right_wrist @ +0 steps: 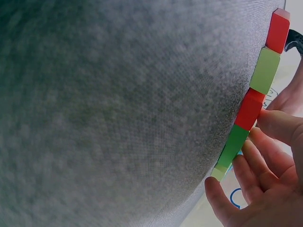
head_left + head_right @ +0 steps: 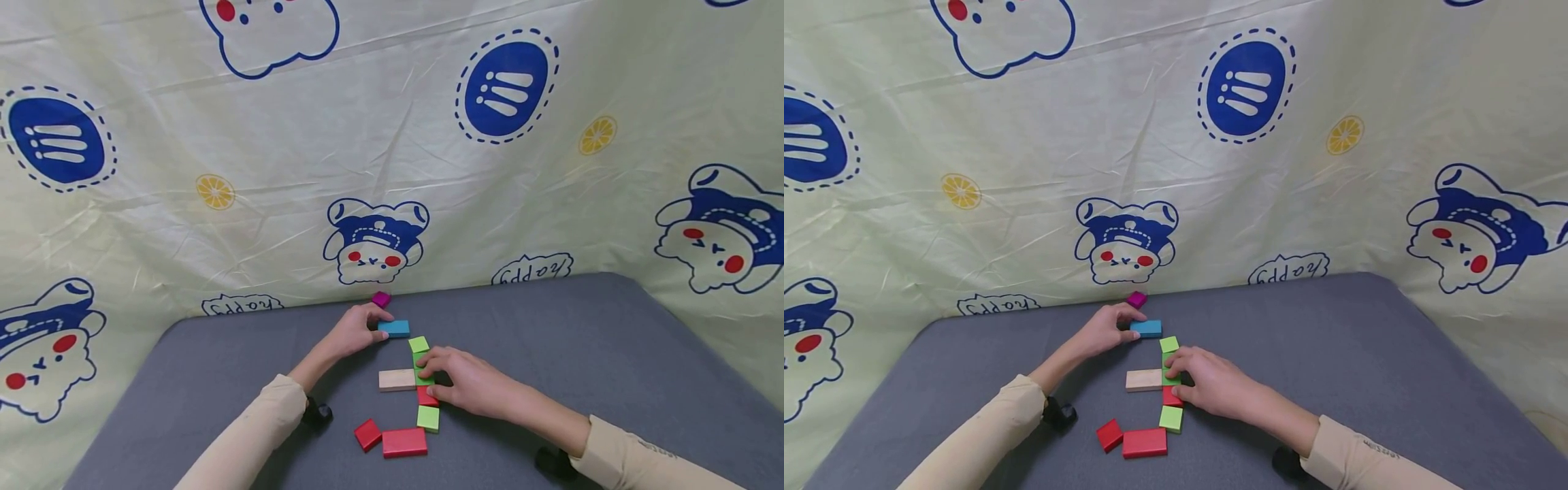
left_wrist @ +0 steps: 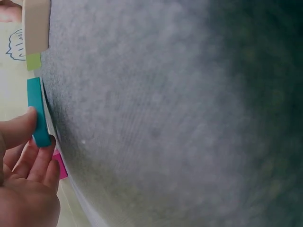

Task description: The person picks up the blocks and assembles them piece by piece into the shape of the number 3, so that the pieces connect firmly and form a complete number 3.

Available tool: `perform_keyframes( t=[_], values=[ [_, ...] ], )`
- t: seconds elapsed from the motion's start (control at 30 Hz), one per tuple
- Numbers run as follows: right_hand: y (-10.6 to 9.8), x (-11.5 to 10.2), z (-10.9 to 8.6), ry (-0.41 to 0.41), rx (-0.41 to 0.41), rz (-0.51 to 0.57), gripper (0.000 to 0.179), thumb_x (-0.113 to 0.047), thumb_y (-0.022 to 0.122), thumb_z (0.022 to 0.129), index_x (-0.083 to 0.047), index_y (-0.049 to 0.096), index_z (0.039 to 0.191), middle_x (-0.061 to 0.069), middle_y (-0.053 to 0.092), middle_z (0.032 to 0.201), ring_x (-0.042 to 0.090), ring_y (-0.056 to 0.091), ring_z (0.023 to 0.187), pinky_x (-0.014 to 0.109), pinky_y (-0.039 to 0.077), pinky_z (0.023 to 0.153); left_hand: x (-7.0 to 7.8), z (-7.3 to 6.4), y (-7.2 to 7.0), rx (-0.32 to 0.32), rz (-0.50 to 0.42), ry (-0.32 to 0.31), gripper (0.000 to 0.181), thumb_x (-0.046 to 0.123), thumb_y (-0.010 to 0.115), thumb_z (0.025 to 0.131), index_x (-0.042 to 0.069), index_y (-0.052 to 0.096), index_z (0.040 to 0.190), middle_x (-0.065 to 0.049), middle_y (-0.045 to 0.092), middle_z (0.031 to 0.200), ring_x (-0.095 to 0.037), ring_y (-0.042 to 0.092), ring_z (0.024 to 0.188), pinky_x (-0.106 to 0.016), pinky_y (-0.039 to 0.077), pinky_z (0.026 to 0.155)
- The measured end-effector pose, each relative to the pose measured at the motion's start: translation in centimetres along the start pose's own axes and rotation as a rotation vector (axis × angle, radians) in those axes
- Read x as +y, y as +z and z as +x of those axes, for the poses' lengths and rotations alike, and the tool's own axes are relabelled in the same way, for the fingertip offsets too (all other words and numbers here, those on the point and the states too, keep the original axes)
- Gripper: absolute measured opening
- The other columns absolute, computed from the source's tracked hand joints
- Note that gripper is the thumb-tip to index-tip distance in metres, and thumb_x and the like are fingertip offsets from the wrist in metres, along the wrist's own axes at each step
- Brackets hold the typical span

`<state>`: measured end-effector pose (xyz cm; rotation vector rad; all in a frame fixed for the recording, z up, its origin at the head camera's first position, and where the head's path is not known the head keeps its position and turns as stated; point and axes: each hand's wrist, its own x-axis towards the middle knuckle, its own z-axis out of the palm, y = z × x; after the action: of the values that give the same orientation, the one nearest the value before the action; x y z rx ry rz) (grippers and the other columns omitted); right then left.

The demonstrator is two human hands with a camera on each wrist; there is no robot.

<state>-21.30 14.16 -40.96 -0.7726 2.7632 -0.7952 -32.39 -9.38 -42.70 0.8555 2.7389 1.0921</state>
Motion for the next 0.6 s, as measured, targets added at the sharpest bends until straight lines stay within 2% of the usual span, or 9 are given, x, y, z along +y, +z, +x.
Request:
perform_keyframes(
  t=[0.2,0.6],
  values=[
    [0.1,-0.01,0.09,-0.006,0.002,0.01,0.021,-0.017,0.075,0.088,-0.016,0.074,0.11,-0.005,0.058,0.126,0.024,0.052,0.122,0.052,0.043,0.098,0.22,-0.01,0.23,-0.02,0.036,-0.016,0.026,0.005,0.071,0.089,0.005,0.071,0.114,-0.008,0.065,0.113,-0.024,0.058,0.101,-0.043,0.044,0.096],
    [0.13,0.09,0.02,-0.017,0.012,0.002,0.021,-0.017,0.075,0.088,-0.016,0.074,0.109,-0.004,0.059,0.125,0.024,0.052,0.122,0.052,0.043,0.097,0.61,-0.34,0.35,-0.069,0.017,-0.029,0.028,0.007,0.072,0.088,0.007,0.07,0.115,-0.005,0.063,0.106,-0.022,0.054,0.096,-0.041,0.045,0.091]
  ],
)
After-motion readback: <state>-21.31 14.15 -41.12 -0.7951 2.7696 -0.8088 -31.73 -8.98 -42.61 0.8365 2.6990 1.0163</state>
